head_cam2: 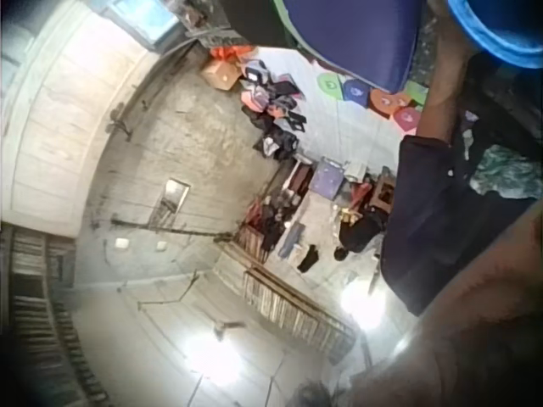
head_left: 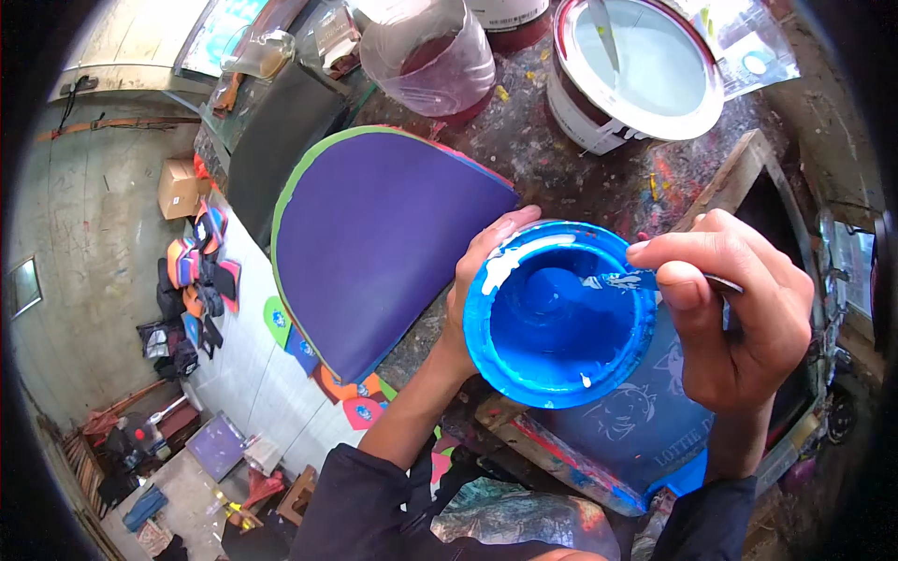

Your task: The person mixes light blue paint in a small container by pouring white paint into it using a spoon and stirring them together.

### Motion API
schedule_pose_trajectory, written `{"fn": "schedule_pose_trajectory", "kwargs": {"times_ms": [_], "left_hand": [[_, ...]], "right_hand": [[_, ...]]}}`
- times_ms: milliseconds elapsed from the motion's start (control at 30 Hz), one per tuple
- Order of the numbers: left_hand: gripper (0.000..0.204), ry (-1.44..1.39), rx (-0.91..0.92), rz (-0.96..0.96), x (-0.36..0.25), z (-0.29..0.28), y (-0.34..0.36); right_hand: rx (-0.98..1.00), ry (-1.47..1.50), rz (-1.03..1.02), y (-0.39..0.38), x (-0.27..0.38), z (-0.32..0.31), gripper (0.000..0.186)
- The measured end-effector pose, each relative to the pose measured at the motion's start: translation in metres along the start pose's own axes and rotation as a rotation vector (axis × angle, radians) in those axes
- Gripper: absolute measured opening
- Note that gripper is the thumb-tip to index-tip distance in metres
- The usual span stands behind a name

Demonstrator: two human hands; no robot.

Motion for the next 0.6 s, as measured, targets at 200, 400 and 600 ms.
{"fn": "schedule_pose_trajectory", "kwargs": {"times_ms": [200,400,600], "left_hand": [[0.047,-0.388,-0.106,-0.126,0.012,0.003,0.007],[0.045,-0.120,0.005,0.144,-0.009,0.008,0.020],[0.098,0.283,0.047,0.672,-0.034,0.007,-0.002]], "right_hand": [[0.016,-0.051,-0.085,-0.003,0.002,0.007,0.027],[0.021,-0.152,-0.060,-0.005,0.007,0.007,0.022],[0.115,-0.129,-0.033,-0.007,0.017,0.020,0.018]]}}
Point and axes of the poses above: each hand's wrist, its own y-axis towards the middle knuckle, its own z-axis out of the palm, x = y × z, the point moved 9 cm from there along y, towards the middle knuckle, and after that the axes turned 12 degrees about z, right-handed, at the moved point
